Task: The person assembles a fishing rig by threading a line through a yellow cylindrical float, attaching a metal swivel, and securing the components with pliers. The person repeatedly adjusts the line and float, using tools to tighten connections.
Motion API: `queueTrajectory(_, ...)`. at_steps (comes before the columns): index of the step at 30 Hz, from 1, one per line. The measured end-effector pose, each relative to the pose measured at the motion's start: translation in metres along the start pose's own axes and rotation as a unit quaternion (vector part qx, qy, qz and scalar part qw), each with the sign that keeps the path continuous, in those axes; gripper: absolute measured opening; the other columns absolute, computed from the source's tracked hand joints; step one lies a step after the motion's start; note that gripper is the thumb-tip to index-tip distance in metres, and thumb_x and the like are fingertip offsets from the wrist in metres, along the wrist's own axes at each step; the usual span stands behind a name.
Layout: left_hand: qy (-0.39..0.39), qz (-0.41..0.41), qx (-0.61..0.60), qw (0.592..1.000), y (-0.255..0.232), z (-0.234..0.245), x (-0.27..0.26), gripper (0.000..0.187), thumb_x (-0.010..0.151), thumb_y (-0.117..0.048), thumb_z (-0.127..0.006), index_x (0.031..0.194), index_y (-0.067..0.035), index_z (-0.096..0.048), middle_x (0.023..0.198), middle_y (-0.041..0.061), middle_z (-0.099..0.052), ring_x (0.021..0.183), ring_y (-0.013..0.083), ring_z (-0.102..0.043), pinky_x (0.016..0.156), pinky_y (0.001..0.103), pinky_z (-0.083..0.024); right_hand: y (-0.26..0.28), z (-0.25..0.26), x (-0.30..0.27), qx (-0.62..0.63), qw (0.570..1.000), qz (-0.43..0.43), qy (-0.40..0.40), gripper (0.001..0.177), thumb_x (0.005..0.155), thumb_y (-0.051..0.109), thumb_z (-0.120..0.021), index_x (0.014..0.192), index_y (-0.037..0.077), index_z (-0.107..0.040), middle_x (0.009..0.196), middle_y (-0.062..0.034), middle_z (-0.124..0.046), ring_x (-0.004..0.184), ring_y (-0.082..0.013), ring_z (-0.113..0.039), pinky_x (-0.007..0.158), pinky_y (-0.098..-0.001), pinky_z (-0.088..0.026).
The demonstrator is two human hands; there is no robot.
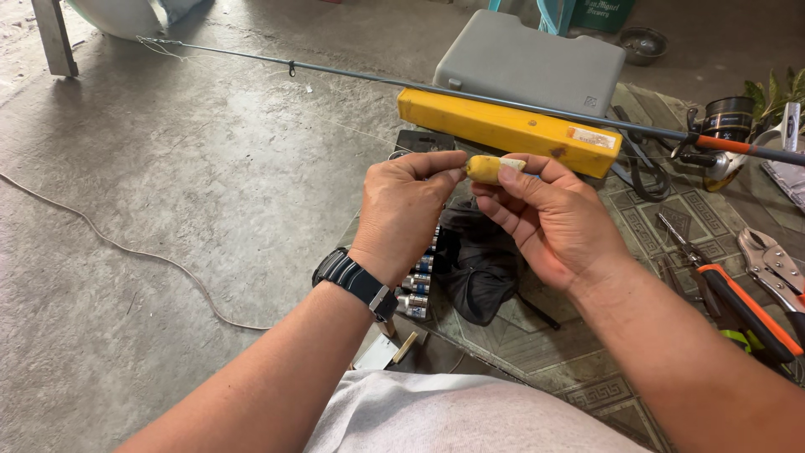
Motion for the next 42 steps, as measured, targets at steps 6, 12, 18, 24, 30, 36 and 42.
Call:
queueTrajectory(6, -0.024, 0.015, 0.063, 0.998, 0.004, 0.01, 0.007, 0.015, 0.085, -0.014, -0.078, 0.095, -0.003, -0.076, 0.082, 0.005, -0.076, 0.073, 0.0102, -0.067, 0.065, 0.026, -0.056, 0.001, -0.003, 0.004, -0.041, 0.999, 0.013, -0.013, 0.021, 0.094, 0.011, -0.068, 0.113, 0.004, -0.062, 0.109, -0.0132, -0.072, 0.097, -0.0214, -0.073, 0.088, -0.0328, -0.061)
queueTrajectory(12, -0.009, -0.037, 0.124, 0.991, -0.006, 0.007, 0.008, 0.018, 0.087, -0.016, -0.072, 0.1, -0.007, -0.081, 0.086, 0.003, -0.078, 0.076, 0.0085, -0.071, 0.071, 0.025, -0.058, 0.006, -0.006, 0.006, -0.079, 0.996, 0.039, -0.025, 0.022, 0.095, 0.01, -0.068, 0.115, 0.004, -0.06, 0.108, -0.0156, -0.073, 0.092, -0.021, -0.073, 0.084, -0.0312, -0.061)
queueTrajectory(18, 0.011, 0.003, 0.132, 0.991, -0.009, 0.009, 0.013, 0.018, 0.09, -0.017, -0.068, 0.097, -0.006, -0.08, 0.085, 0.005, -0.079, 0.074, 0.0098, -0.072, 0.069, 0.026, -0.058, 0.011, -0.007, 0.007, -0.078, 0.996, 0.041, -0.029, 0.025, 0.095, 0.008, -0.066, 0.118, 0.001, -0.06, 0.106, -0.0135, -0.072, 0.088, -0.0193, -0.073, 0.081, -0.0291, -0.062)
queueTrajectory(24, 0.022, -0.011, 0.121, 0.992, -0.013, 0.006, 0.019, 0.017, 0.088, -0.015, -0.071, 0.096, -0.002, -0.079, 0.084, 0.007, -0.081, 0.073, 0.0104, -0.073, 0.068, 0.026, -0.059, 0.014, -0.012, 0.008, -0.085, 0.994, 0.07, -0.022, 0.027, 0.097, 0.006, -0.065, 0.122, -0.002, -0.06, 0.104, -0.0128, -0.071, 0.085, -0.019, -0.073, 0.079, -0.0279, -0.062)
queueTrajectory(30, 0.013, -0.022, 0.132, 0.991, -0.015, 0.011, 0.022, 0.021, 0.088, -0.014, -0.069, 0.104, -0.007, -0.081, 0.09, 0.007, -0.081, 0.079, 0.0117, -0.076, 0.075, 0.027, -0.059, 0.018, -0.018, 0.006, -0.103, 0.989, 0.101, -0.023, 0.029, 0.096, 0.005, -0.066, 0.123, -0.002, -0.061, 0.105, -0.0111, -0.071, 0.087, -0.0164, -0.073, 0.081, -0.028, -0.063)
queueTrajectory(36, 0.005, -0.002, 0.102, 0.995, -0.014, 0.02, 0.022, 0.017, 0.088, -0.015, -0.069, 0.103, -0.008, -0.066, 0.09, 0.007, -0.082, 0.084, 0.0114, -0.076, 0.076, 0.029, -0.059, 0.016, -0.025, 0.004, -0.092, 0.988, 0.113, -0.046, 0.028, 0.096, 0.005, -0.067, 0.122, -0.003, -0.061, 0.107, -0.0117, -0.072, 0.088, -0.0171, -0.073, 0.081, -0.0282, -0.063)
queueTrajectory(42, 0.061, -0.011, 0.092, 0.994, -0.016, 0.019, 0.024, 0.01, 0.089, -0.015, -0.069, 0.089, -0.005, -0.073, 0.083, 0.002, -0.078, 0.077, 0.0086, -0.073, 0.072, 0.028, -0.058, 0.02, -0.03, 0.0, -0.093, 0.987, 0.118, -0.052, 0.03, 0.095, 0.006, -0.066, 0.123, -0.002, -0.059, 0.107, -0.0121, -0.072, 0.088, -0.0182, -0.073, 0.081, -0.0285, -0.063)
Point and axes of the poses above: each hand's wrist, its own x-axis towards the middle knuckle, its own z-axis out of the back of the hand, y = z × x, the point moved 7 cm from there along x, towards the middle knuckle
